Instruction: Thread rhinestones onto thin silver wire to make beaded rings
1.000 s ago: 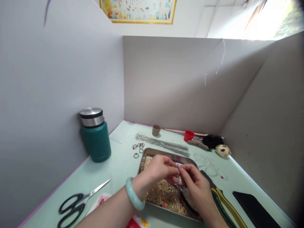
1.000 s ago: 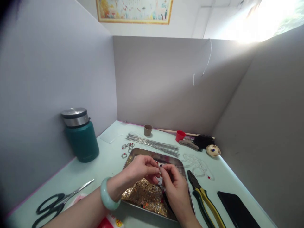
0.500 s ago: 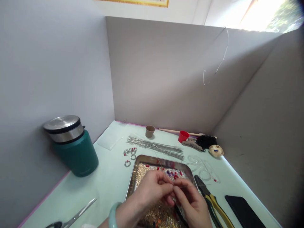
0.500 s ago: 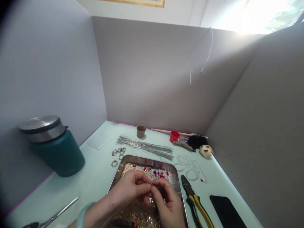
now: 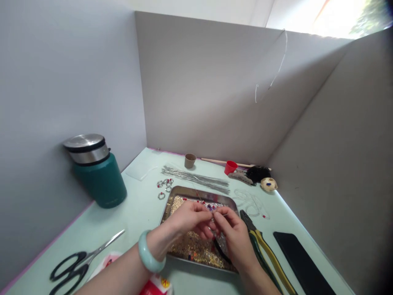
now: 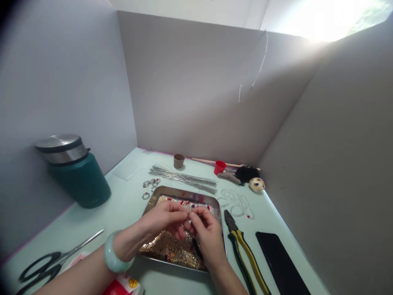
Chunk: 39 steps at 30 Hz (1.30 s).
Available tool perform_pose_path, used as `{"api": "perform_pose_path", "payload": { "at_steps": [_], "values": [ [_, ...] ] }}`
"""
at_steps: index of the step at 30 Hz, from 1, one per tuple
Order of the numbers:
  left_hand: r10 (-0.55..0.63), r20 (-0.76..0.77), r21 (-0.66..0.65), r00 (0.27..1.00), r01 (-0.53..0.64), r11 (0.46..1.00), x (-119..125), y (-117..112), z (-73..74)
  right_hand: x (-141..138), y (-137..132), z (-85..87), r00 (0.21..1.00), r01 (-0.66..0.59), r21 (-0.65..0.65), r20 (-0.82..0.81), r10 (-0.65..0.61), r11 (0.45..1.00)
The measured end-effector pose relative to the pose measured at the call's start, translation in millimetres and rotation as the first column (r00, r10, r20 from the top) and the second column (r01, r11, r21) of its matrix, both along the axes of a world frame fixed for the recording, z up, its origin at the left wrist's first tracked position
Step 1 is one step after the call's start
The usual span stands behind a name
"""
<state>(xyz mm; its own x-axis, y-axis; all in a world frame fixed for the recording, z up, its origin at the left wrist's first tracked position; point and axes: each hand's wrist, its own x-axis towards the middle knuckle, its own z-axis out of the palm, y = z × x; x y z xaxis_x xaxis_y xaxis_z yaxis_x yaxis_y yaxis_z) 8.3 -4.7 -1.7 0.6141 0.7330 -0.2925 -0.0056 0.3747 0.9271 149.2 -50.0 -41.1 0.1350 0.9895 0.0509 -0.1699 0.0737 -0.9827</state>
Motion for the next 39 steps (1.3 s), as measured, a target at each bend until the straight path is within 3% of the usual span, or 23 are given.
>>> {"api": "perform_pose_path", "payload": {
  "at_steps": [7, 33, 39],
  "values": [
    [-0.058, 0.038, 0.024, 0.998, 0.058, 0.998, -4, 2, -5.4, -1, 1, 1.9, 0.999, 0.007, 0.007, -0.033, -0.007, 1.000],
    [0.040, -0.198, 0.217, 0.979, 0.003, 0.976, 6, -3, -2.5, 2, 4, -6.6, 0.995, 0.047, 0.018, 0.082, -0.049, 0.999],
    [0.008, -0.149, 0.182, 0.989, 0.020, 0.983, 4, -2, -3.0, 1, 3, -7.1, 0.995, 0.040, 0.021, 0.093, -0.042, 0.999]
  ]
}}
